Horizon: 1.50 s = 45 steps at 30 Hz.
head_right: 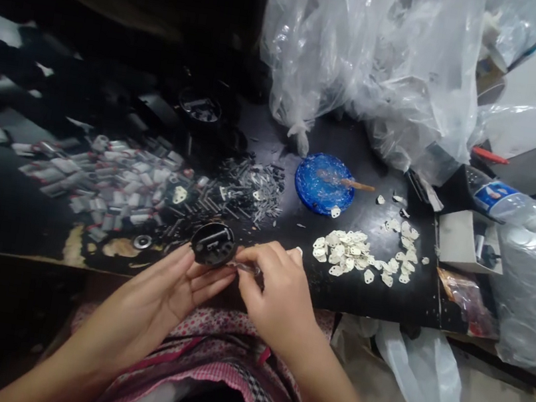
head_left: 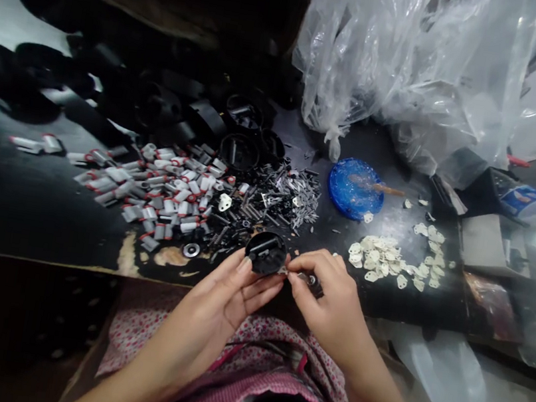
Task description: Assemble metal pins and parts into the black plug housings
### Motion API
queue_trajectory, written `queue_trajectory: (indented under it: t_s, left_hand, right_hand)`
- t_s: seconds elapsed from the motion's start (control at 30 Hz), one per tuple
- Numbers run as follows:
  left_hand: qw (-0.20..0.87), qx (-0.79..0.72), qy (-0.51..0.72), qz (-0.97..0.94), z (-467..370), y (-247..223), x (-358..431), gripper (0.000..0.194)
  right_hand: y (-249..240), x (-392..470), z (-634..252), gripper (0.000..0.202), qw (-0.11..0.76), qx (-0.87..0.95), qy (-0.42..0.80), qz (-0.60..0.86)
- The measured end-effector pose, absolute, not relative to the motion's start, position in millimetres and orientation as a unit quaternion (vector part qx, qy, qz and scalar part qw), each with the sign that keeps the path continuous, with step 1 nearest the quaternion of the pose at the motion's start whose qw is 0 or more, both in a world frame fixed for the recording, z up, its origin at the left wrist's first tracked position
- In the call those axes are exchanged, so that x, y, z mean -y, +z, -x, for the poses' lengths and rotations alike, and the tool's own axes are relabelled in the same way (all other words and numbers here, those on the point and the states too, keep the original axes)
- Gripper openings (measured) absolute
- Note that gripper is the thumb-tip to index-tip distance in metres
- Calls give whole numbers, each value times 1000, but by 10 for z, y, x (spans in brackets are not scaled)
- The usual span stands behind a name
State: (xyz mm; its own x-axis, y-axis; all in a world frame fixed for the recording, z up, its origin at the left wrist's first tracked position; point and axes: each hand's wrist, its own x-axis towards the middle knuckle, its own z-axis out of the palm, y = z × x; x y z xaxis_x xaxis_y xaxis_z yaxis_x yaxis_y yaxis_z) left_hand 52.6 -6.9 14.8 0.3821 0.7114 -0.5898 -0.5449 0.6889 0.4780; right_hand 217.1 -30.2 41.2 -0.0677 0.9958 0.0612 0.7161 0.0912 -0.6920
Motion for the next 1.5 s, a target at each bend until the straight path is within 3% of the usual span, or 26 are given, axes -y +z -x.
queue_trajectory:
  t_s: [0.13, 0.43, 0.77, 1.0, 1.5]
  left_hand:
    - [815, -410, 400, -91, -482, 179, 37, 19]
    - [815, -401, 383, -171, -500, 69, 114, 24]
    - [826, -371, 360, -225, -501, 37, 170, 22]
    - [833, -354, 368, -212, -512, 31, 166, 22]
    - [820, -361, 409, -175, -596, 10, 205, 13]
  right_hand:
    - [396, 251, -2106, 1, 269, 695, 252, 617]
    - [401, 275, -2109, 6, 290, 767, 143, 555]
    - [380, 290, -2101, 6, 285, 767, 126, 561]
    - [398, 315, -2117, 11, 344, 754, 111, 548]
    - [396, 364, -2072, 10, 285, 771, 121, 557]
